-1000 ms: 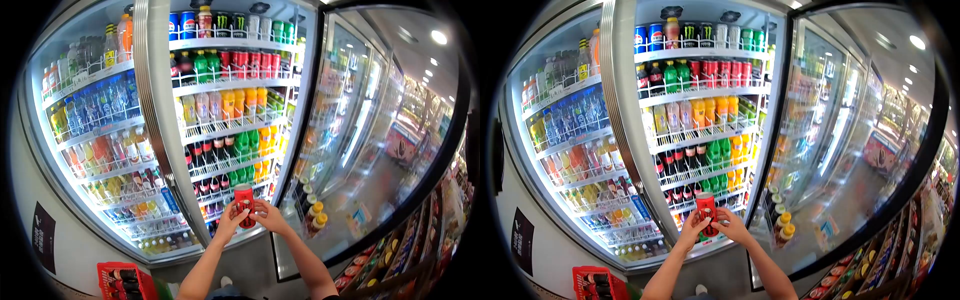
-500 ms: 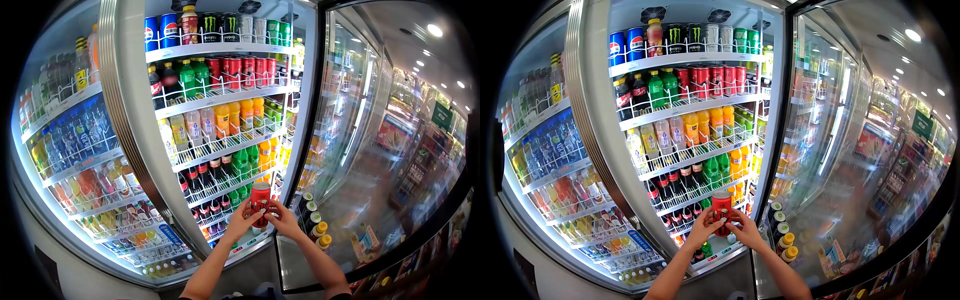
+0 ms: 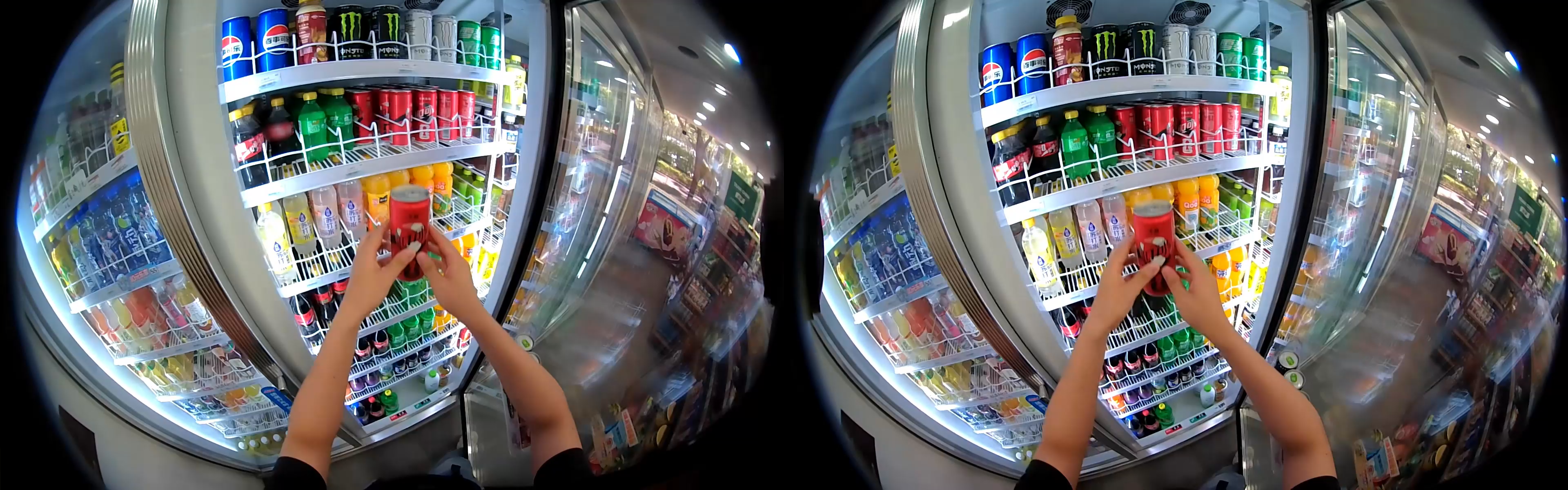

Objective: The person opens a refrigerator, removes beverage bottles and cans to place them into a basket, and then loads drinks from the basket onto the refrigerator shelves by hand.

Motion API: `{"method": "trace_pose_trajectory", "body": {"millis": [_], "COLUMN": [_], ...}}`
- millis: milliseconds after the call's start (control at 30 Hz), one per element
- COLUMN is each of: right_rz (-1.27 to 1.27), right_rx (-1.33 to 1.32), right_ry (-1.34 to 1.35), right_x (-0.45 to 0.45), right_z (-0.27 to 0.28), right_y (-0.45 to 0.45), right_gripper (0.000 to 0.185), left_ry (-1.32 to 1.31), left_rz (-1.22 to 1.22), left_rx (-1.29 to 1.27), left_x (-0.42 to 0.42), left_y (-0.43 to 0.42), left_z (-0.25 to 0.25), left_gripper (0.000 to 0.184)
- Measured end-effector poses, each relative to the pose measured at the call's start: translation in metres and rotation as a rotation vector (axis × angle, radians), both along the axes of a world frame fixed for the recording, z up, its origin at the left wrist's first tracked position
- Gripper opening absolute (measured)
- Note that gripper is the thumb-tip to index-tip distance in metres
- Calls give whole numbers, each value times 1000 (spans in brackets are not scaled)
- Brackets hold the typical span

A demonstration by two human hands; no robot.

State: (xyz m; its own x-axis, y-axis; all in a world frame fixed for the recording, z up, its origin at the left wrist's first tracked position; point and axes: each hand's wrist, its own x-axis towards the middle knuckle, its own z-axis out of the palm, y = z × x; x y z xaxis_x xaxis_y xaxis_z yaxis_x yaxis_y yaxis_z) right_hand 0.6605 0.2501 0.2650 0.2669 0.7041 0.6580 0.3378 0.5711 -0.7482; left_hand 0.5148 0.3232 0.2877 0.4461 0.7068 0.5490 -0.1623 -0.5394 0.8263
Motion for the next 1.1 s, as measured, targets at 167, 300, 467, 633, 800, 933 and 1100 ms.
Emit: {"method": "trace_pose_trajectory", "body": {"millis": [167,300,467,633,800,933,1100], "right_rz": [153,170,-72,58,20,-86,-107], "right_rx": [225,316,412,553,558,493,419], "right_ry": [1,-45,-318,-278,-351,-407,-418], "right_x": [31,48,78,95,107,107,115], "right_z": [55,105,152,176,178,175,165], "right_y": [59,84,133,179,209,215,236], "right_gripper": [57,56,55,54,52,52,53], "left_ry": [24,13,50,32,25,64,219], "left_rz": [112,188,355,404,432,479,555], "left_rx": [284,507,733,750,710,713,678], "left_x": [16,33,49,67,78,80,83], "left_y": [31,70,105,133,162,174,193], "left_z": [73,115,165,186,178,176,168], "left_gripper": [66,65,65,62,59,59,60]}}
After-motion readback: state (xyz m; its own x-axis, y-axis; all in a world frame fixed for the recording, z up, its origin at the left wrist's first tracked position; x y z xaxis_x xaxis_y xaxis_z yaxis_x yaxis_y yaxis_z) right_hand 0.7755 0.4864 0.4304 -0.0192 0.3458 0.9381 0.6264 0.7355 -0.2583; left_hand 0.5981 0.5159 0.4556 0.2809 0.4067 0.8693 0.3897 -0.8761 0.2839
